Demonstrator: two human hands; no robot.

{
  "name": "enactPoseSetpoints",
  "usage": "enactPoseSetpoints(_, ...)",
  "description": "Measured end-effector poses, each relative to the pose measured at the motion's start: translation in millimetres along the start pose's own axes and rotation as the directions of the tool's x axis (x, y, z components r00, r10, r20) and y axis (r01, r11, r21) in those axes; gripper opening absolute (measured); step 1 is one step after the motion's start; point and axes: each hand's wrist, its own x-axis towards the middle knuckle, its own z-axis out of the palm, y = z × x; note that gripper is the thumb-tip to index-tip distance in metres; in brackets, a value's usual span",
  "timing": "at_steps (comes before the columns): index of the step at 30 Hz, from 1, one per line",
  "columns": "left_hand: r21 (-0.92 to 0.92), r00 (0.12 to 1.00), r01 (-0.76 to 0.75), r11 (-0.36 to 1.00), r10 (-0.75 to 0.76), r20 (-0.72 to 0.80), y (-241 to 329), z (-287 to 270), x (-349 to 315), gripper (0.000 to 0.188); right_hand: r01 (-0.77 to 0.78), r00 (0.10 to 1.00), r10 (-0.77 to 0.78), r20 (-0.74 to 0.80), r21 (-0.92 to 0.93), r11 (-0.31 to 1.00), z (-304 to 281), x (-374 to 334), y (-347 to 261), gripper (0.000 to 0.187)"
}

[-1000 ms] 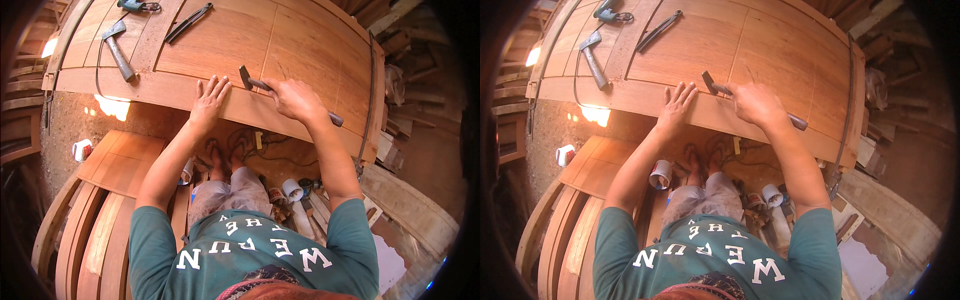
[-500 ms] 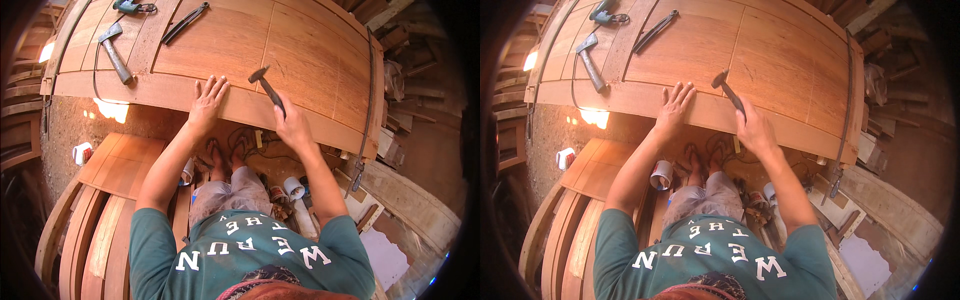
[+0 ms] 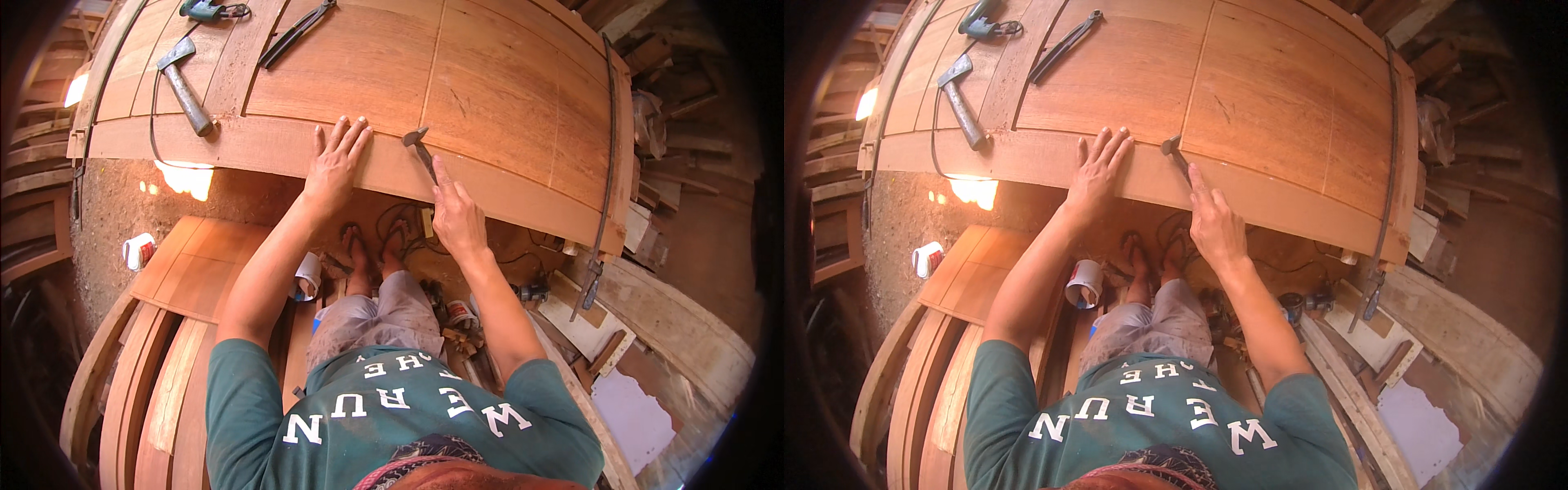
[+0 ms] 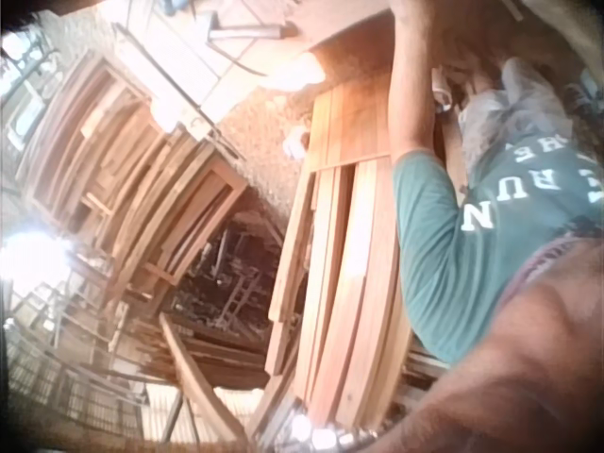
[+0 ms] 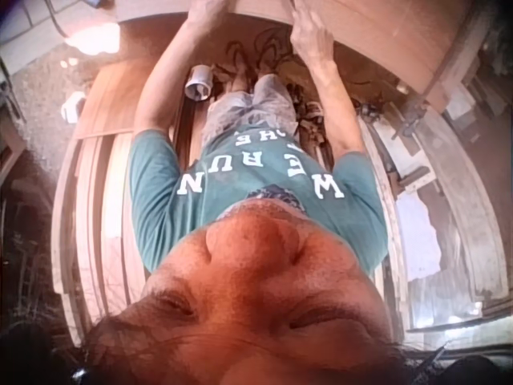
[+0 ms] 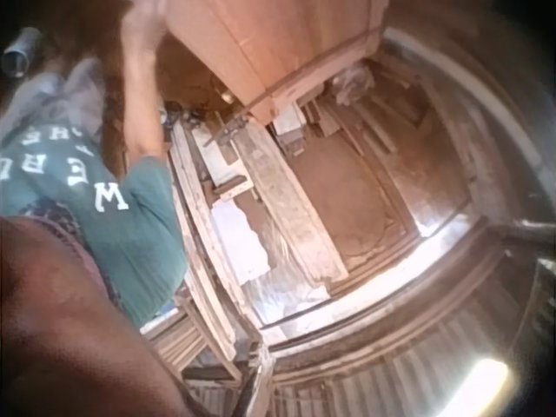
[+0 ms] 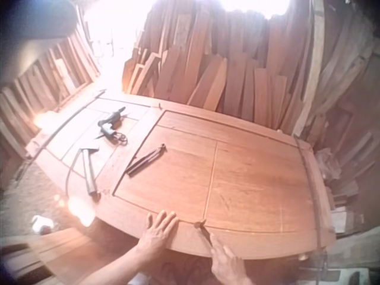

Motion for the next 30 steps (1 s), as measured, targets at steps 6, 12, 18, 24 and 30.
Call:
enactPoseSetpoints(6,-0.01,1.0,0.001,1.0,-0.001,0.007,1,-2,2,0.092,0.022,1.0,-0.023,-0.006,-0.047,0.999,4,-3,1,0.062)
enactPoseSetpoints(12,-0.019,1.0,-0.001,1.0,0.001,0.006,2,-2,-2,0.093,0.123,0.982,-0.123,-0.145,-0.005,0.992,-7,-2,-2,0.065)
enactPoseSetpoints(18,0.009,1.0,-0.01,1.0,0.01,0.003,2,-6,2,0.091,0.188,0.981,-0.189,-0.039,-0.034,0.982,-22,23,-1,0.061)
enactPoseSetpoints(24,0.007,0.999,-0.006,1.0,0.006,-0.038,0,3,-2,0.087,0.405,0.906,-0.309,0.288,-0.384,0.83,-68,70,-28,0.061)
enactPoseSetpoints(30,0.038,0.998,-0.022,0.999,0.025,-0.059,-1,8,0,0.096,0.406,0.902,-0.301,0.31,-0.367,0.837,-77,77,-46,0.059)
